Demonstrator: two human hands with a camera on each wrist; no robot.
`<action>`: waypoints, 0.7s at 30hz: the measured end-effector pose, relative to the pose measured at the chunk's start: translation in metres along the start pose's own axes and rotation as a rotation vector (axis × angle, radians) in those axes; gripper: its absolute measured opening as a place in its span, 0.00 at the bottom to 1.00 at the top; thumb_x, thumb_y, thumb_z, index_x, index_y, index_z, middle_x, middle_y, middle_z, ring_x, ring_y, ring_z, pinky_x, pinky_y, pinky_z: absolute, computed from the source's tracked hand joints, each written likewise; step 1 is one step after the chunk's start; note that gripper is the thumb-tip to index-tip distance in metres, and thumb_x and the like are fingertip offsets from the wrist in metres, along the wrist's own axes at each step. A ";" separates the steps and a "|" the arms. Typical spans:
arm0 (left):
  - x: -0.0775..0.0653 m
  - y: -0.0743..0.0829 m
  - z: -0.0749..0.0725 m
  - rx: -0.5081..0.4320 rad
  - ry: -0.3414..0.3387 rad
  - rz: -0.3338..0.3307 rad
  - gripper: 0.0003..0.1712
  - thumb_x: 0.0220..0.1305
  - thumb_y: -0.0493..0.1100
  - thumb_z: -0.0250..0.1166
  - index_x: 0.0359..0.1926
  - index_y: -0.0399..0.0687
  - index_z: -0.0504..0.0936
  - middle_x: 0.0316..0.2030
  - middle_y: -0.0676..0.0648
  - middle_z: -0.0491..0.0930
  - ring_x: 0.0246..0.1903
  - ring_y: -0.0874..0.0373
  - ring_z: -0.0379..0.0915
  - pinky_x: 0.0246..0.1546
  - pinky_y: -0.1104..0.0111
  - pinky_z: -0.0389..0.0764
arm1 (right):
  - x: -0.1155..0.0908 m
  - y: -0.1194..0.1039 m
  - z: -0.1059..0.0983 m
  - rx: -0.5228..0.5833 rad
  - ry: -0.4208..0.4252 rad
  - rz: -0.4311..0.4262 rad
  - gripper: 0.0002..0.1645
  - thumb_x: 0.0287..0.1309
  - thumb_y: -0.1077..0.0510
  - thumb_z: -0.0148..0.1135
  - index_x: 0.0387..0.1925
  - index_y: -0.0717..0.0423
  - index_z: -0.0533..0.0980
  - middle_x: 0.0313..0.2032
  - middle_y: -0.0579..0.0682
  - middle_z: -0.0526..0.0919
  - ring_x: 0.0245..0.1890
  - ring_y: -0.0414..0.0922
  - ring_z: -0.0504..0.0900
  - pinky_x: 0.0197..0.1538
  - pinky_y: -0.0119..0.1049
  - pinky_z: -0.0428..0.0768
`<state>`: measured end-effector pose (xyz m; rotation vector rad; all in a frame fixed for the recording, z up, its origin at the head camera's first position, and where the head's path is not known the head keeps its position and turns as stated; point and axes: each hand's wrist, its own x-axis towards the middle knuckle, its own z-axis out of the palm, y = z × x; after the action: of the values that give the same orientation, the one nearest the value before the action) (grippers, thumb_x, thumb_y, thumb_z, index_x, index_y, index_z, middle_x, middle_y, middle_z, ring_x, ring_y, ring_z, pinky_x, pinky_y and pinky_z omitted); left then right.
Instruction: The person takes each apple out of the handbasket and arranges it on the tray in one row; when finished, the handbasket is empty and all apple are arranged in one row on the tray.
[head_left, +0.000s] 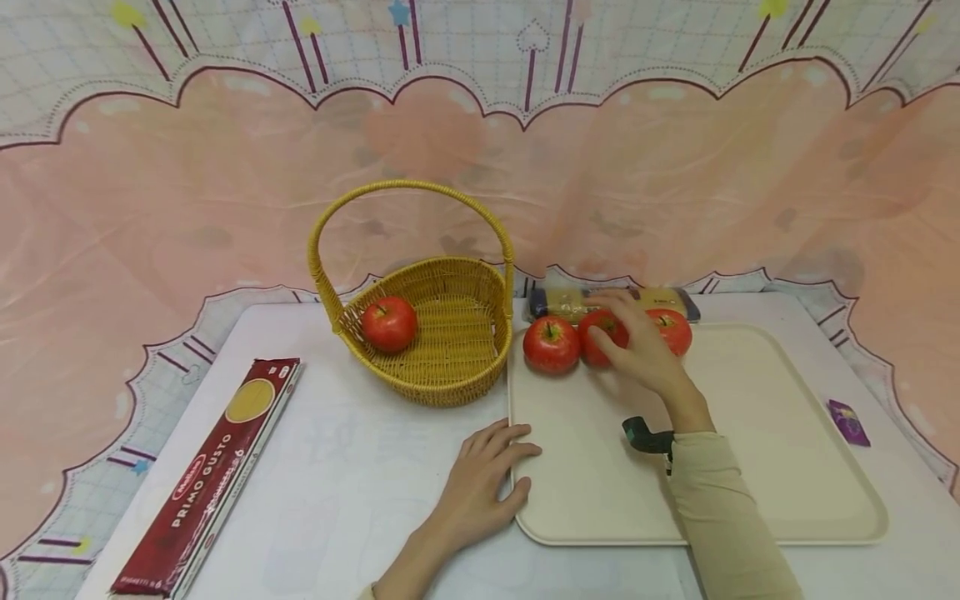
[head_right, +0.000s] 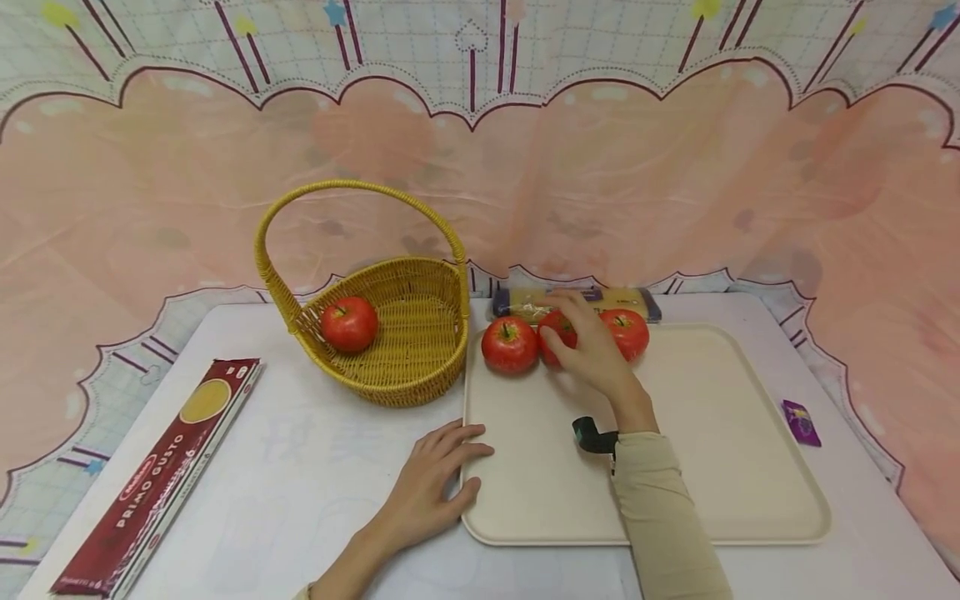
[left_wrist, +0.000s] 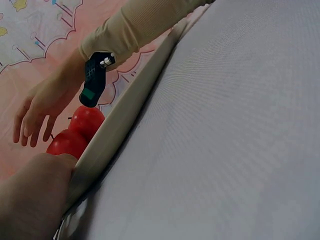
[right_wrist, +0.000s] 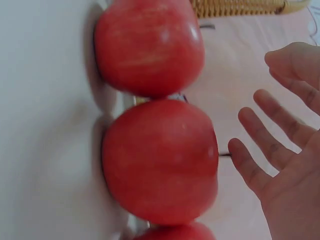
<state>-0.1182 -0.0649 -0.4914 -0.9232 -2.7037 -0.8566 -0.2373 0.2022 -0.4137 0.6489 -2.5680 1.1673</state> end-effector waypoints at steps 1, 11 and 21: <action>0.000 0.000 0.000 0.001 0.000 0.002 0.18 0.58 0.48 0.61 0.52 0.63 0.77 0.62 0.56 0.70 0.66 0.53 0.59 0.65 0.54 0.61 | 0.001 -0.001 0.001 0.004 -0.005 -0.003 0.24 0.59 0.61 0.60 0.58 0.52 0.71 0.60 0.53 0.70 0.63 0.52 0.66 0.65 0.58 0.65; 0.000 -0.001 0.000 0.000 0.002 0.006 0.18 0.57 0.48 0.61 0.51 0.63 0.77 0.61 0.56 0.71 0.66 0.52 0.59 0.65 0.54 0.61 | 0.009 -0.020 0.016 0.019 -0.054 -0.081 0.24 0.58 0.60 0.61 0.58 0.49 0.72 0.59 0.49 0.72 0.63 0.49 0.68 0.65 0.55 0.67; 0.000 0.000 0.000 0.008 -0.006 0.000 0.19 0.58 0.49 0.61 0.52 0.64 0.77 0.61 0.56 0.70 0.67 0.53 0.58 0.65 0.54 0.61 | 0.023 -0.042 0.032 0.021 -0.114 -0.241 0.23 0.58 0.60 0.61 0.56 0.53 0.73 0.58 0.49 0.73 0.62 0.47 0.67 0.65 0.51 0.69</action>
<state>-0.1185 -0.0648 -0.4916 -0.9248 -2.7102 -0.8433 -0.2381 0.1466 -0.3977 1.0248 -2.4831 1.1078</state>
